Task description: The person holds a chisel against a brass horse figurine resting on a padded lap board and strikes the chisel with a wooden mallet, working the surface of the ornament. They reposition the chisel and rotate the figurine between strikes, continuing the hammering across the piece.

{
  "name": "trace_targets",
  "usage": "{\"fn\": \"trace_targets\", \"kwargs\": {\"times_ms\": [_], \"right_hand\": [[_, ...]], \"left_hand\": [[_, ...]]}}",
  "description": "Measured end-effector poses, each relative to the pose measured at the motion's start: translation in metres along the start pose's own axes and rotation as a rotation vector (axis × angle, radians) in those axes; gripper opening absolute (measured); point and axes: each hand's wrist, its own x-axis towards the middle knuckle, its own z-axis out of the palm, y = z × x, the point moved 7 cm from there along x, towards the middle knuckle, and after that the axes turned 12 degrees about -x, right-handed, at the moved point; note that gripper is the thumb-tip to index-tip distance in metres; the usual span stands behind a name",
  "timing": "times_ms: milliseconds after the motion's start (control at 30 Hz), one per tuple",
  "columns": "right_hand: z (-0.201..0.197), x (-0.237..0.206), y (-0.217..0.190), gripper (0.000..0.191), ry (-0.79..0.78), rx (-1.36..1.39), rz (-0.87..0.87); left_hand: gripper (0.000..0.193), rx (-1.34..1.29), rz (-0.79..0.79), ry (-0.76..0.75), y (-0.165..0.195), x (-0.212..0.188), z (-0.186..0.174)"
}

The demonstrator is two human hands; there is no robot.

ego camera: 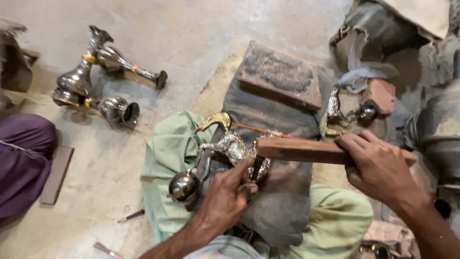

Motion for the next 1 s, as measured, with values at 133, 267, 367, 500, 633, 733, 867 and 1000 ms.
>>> {"fn": "trace_targets", "kwargs": {"times_ms": [133, 267, 367, 500, 633, 733, 867, 1000], "right_hand": [[0.026, -0.007, 0.016, 0.05, -0.226, 0.288, 0.285], [0.02, -0.009, 0.012, 0.043, -0.115, 0.148, 0.173], [0.031, -0.016, 0.019, 0.041, -0.218, 0.265, 0.284], [0.026, -0.016, 0.013, 0.056, -0.125, 0.038, 0.162], [0.028, -0.017, 0.018, 0.054, -0.097, 0.327, 0.273], [0.018, -0.014, 0.009, 0.058, 0.008, 0.15, 0.103], [0.033, -0.018, 0.021, 0.052, -0.203, 0.302, 0.301], [0.01, -0.015, 0.002, 0.053, 0.055, 0.087, 0.048]], "left_hand": [[0.052, 0.017, -0.034, -0.003, 0.005, 0.003, -0.001], [0.049, 0.025, -0.055, -0.013, 0.008, 0.005, -0.002], [0.05, 0.019, -0.057, -0.016, 0.009, 0.005, -0.002], [0.052, 0.023, -0.056, -0.037, 0.007, 0.003, -0.002], [0.057, 0.023, -0.001, -0.041, 0.008, 0.002, -0.001], [0.052, 0.024, -0.026, -0.043, 0.005, 0.001, -0.002], [0.052, 0.01, -0.056, -0.046, 0.005, 0.0, -0.002], [0.052, 0.028, -0.032, -0.048, 0.008, 0.001, -0.003]]}}
